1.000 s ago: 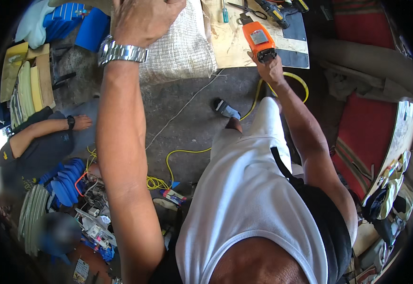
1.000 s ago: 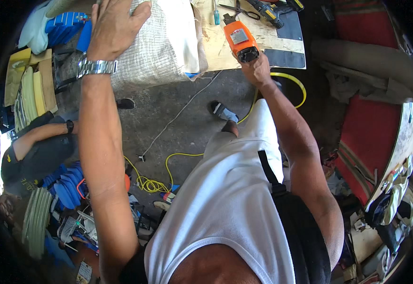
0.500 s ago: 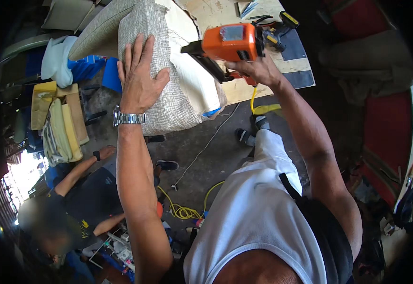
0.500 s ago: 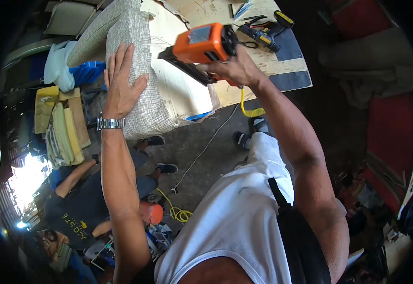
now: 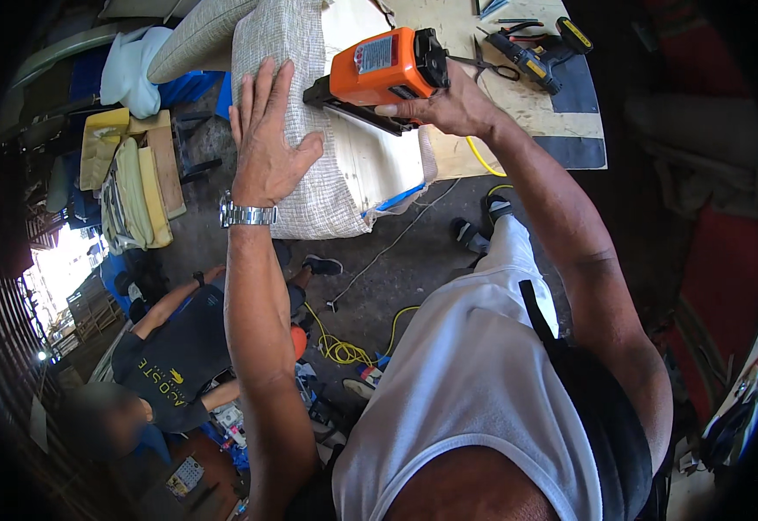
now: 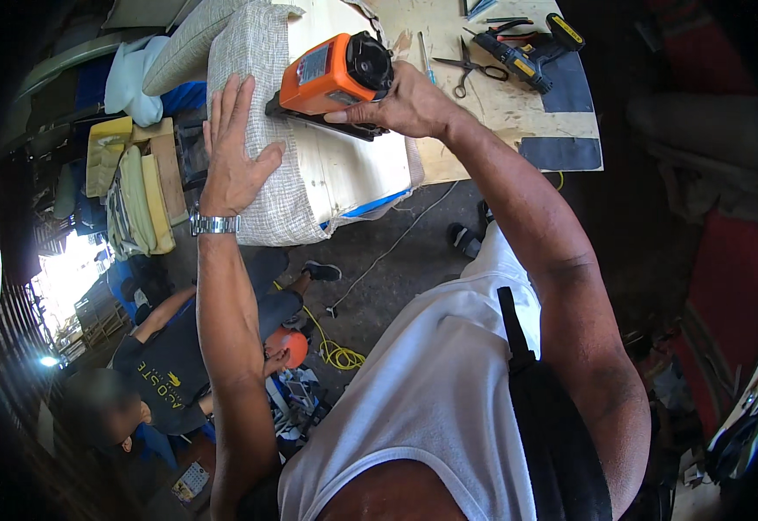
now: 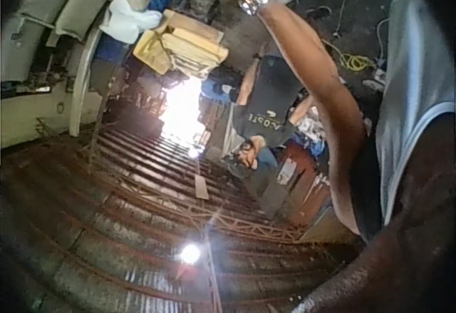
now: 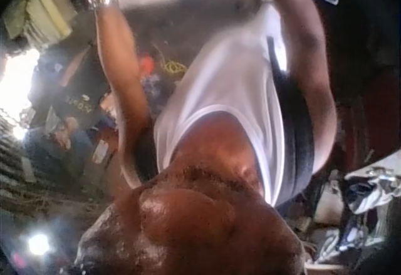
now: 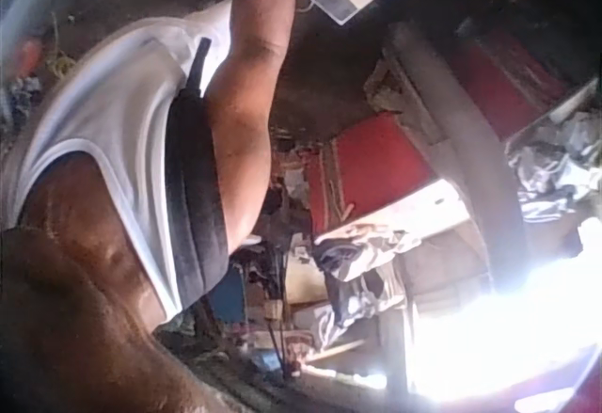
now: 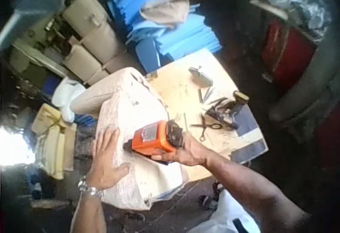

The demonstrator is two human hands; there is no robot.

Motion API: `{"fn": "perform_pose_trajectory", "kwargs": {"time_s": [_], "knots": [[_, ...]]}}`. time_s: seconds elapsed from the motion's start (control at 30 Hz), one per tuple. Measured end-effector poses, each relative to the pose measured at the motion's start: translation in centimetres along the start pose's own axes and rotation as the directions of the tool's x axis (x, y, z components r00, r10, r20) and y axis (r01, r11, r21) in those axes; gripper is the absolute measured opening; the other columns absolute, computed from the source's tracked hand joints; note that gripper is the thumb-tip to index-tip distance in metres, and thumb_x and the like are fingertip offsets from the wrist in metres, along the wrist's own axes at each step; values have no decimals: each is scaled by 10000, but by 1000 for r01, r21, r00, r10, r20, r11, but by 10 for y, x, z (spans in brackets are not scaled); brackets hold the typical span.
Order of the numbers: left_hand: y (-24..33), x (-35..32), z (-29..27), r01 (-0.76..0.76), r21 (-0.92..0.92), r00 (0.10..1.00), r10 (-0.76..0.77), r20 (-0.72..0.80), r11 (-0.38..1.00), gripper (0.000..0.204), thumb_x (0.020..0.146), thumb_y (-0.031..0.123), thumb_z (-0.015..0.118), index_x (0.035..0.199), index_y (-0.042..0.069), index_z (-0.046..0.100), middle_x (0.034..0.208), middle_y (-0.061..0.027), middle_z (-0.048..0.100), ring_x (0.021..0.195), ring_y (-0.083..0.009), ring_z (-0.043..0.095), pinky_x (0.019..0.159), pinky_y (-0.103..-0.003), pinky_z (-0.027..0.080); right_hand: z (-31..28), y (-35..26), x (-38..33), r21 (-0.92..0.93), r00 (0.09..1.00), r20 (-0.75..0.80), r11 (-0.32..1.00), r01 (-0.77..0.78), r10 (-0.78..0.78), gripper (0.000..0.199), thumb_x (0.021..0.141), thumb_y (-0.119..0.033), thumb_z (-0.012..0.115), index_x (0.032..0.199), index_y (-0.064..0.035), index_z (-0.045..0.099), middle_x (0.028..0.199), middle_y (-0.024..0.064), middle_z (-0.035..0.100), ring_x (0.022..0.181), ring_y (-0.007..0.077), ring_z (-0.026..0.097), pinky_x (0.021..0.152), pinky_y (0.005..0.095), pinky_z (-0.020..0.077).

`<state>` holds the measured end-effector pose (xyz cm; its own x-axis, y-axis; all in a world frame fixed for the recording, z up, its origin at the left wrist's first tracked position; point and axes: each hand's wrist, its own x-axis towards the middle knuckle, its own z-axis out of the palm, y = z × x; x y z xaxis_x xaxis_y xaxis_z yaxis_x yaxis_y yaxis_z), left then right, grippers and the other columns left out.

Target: Upholster a chair by attaching fabric and padding to the frame using a staple gun and scissors.

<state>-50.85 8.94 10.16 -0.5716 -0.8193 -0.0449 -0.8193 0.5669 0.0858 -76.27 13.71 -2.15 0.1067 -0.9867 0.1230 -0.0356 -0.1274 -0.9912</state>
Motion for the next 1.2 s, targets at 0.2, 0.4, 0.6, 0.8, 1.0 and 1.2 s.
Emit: {"fn": "perform_pose_trajectory", "kwargs": {"time_s": [0.2, 0.4, 0.6, 0.8, 1.0, 1.2], "knots": [[1, -1, 3, -6, 14, 1000, 7, -11, 1000, 1040, 692, 278, 778, 1575, 233, 230, 1658, -62, 136, 1525, -340, 71, 1195, -618, 23, 7, 0, -17, 32, 999, 25, 999, -40, 39, 597, 738, -467, 855, 1161, -89, 668, 991, 80, 727, 889, 182, 708, 831, 351, 592], [7, -3, 5, 2, 55, 1000, -2, -9, 998, 1126, 645, 305, 838, 1578, 229, 212, 1658, -66, 129, 1525, -339, 68, 1196, -617, 39, 9, -5, -31, 77, 989, 86, 989, -126, 120, 635, 722, -478, 864, 1180, -89, 662, 1062, 87, 718, 979, 209, 690, 938, 375, 550], [25, -8, -10, -10, 62, 1000, 10, 8, 998, 1301, 525, 581, 896, 1569, 179, 231, 1649, -107, 145, 1516, -365, 91, 1194, -607, 80, 14, -3, -44, 88, 974, 132, 976, -198, 185, 541, 746, -424, 865, 1110, -65, 687, 993, 100, 729, 902, 188, 685, 890, 358, 541], [51, -55, 13, 76, 243, 996, -61, -71, 967, 1090, 821, 777, 520, 1525, -18, 271, 1603, -252, 203, 1485, -428, 181, 1195, -556, 127, -12, 37, -94, -350, 986, 10, 924, -151, 165, 526, 797, -438, 752, 1190, -108, 638, 933, 171, 718, 878, 346, 697, 795, 425, 543], [95, -95, 20, 69, 247, 991, -39, -124, 967, 972, 844, 704, 567, 1462, -28, 404, 1588, -279, 218, 1473, -437, 208, 1177, -577, 131, -41, 154, -168, -828, 951, -105, 504, -246, 292, 699, 769, -21, 564, 1439, -126, 394, 1183, 203, 602, 1148, 394, 555, 931, 537, 384], [79, -114, 24, -2, 202, 995, 22, -101, 979, 979, 860, 765, 471, 1427, -32, 459, 1573, -266, 279, 1475, -405, 236, 1194, -544, 98, -21, 228, -191, -882, 931, -331, 299, -364, 157, 558, 813, -90, 589, 1361, -155, 503, 1219, 155, 592, 1168, 361, 538, 1001, 535, 360]]}}
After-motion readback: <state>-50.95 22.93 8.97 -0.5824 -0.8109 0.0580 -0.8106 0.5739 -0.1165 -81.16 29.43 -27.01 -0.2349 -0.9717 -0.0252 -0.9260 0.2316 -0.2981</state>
